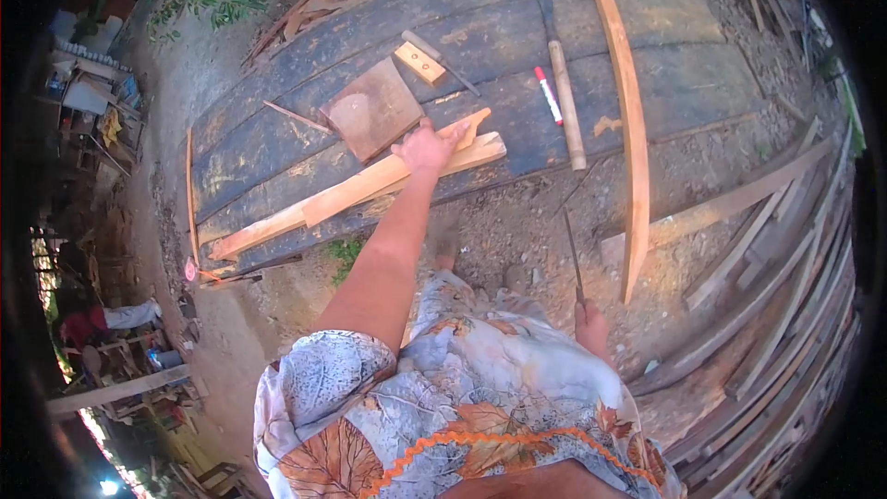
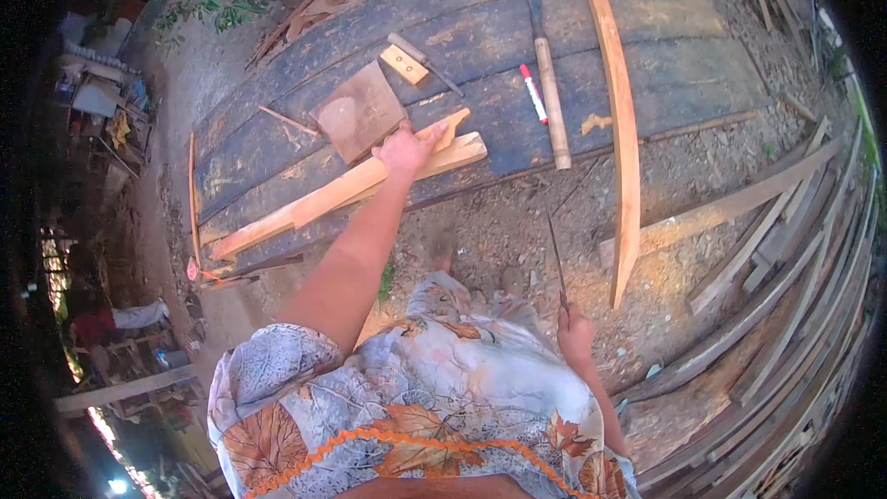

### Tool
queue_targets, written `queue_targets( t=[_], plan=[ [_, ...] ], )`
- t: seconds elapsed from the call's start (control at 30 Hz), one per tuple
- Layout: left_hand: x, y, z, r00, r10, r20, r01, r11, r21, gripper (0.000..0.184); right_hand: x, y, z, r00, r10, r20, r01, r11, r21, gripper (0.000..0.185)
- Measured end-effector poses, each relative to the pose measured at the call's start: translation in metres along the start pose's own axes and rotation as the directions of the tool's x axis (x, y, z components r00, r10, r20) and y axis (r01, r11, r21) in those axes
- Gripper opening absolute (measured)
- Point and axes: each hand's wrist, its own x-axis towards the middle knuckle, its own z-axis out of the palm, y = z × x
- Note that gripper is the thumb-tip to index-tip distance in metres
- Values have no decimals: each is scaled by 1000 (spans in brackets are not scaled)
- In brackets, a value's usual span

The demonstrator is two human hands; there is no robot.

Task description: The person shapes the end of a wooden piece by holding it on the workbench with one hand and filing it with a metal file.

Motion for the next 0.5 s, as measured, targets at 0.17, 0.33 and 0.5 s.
queue_targets(
  t=[0.17,0.33,0.5],
  plan=[
    [0,-6,15,988,41,-152,-38,999,18,75,-7,7,-13,994,-32,-104,36,999,38,23],
    [-9,-3,-7,999,26,-31,-27,999,-30,76,-6,4,-21,995,-2,-103,8,998,64,23],
    [-13,-2,-4,992,48,-114,-53,998,-33,74,-13,-3,-36,993,-6,-115,2,999,-37,21]
  ],
)
